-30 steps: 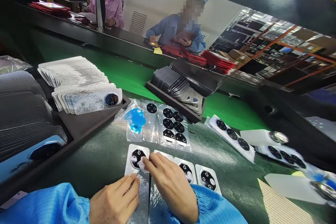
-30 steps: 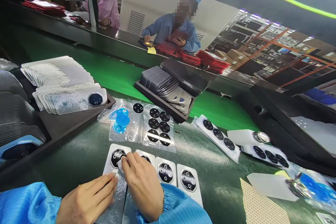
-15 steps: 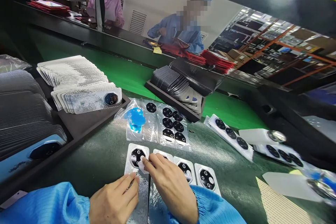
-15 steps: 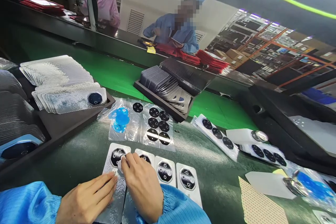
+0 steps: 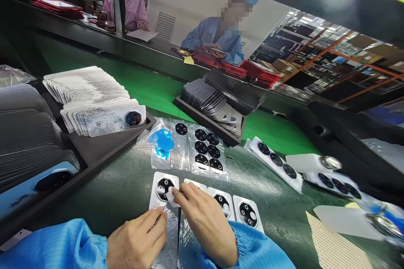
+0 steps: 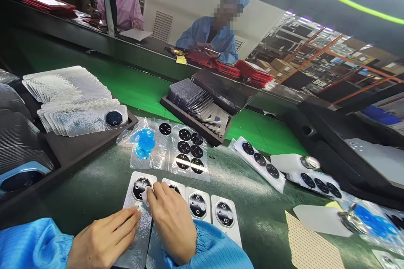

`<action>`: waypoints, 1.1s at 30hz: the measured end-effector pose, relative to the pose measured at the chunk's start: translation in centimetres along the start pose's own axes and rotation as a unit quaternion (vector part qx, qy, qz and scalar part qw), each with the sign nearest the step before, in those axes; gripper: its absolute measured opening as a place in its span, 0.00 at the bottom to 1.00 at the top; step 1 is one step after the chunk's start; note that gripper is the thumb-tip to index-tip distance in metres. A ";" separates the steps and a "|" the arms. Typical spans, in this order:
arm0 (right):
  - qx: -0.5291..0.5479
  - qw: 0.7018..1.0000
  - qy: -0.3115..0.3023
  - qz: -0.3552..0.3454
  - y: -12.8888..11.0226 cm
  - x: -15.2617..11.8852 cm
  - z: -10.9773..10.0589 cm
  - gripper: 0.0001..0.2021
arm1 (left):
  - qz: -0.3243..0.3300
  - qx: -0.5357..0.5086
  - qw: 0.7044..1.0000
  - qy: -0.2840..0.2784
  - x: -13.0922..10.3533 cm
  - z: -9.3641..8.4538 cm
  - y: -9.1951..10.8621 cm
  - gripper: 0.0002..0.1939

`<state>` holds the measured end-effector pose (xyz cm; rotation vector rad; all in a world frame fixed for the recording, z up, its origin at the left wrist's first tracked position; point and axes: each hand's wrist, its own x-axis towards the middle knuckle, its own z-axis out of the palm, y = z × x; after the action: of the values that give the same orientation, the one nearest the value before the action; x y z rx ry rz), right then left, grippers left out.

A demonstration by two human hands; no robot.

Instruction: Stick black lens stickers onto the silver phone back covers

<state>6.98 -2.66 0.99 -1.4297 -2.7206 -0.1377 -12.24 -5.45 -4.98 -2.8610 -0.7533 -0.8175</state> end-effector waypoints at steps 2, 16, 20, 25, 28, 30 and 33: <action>0.000 1.000 0.002 0.003 -0.1 0.0 0.1 0.06 | -0.001 0.001 1.000 0.001 0.0 -0.1 0.0 0.10; 0.015 1.000 0.022 0.010 0.7 1.1 -0.1 0.10 | -0.003 0.006 1.000 0.000 -0.4 0.2 0.1 0.11; 0.011 1.000 0.025 -0.005 0.4 1.9 0.1 0.10 | 0.004 0.012 1.000 0.002 0.0 -0.2 0.0 0.12; -0.002 1.000 0.014 -0.020 0.4 2.1 0.2 0.09 | 0.004 0.009 1.000 0.013 0.2 -0.4 -0.1 0.14; -0.015 1.000 0.007 -0.025 0.2 2.1 0.0 0.09 | 0.002 0.007 1.000 0.015 0.3 -0.5 -0.1 0.14; -0.020 0.999 0.004 -0.027 0.0 2.2 -0.2 0.09 | 0.001 0.006 1.000 0.017 0.4 -0.5 -0.1 0.14; -0.023 0.999 0.003 -0.031 -0.2 2.3 -0.3 0.10 | -0.002 0.007 1.000 0.020 0.5 -0.5 -0.1 0.15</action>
<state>5.49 -0.94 1.51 -1.3532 -2.7769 -0.2074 -12.18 -5.25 -4.32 -2.8229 -0.7560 -0.8648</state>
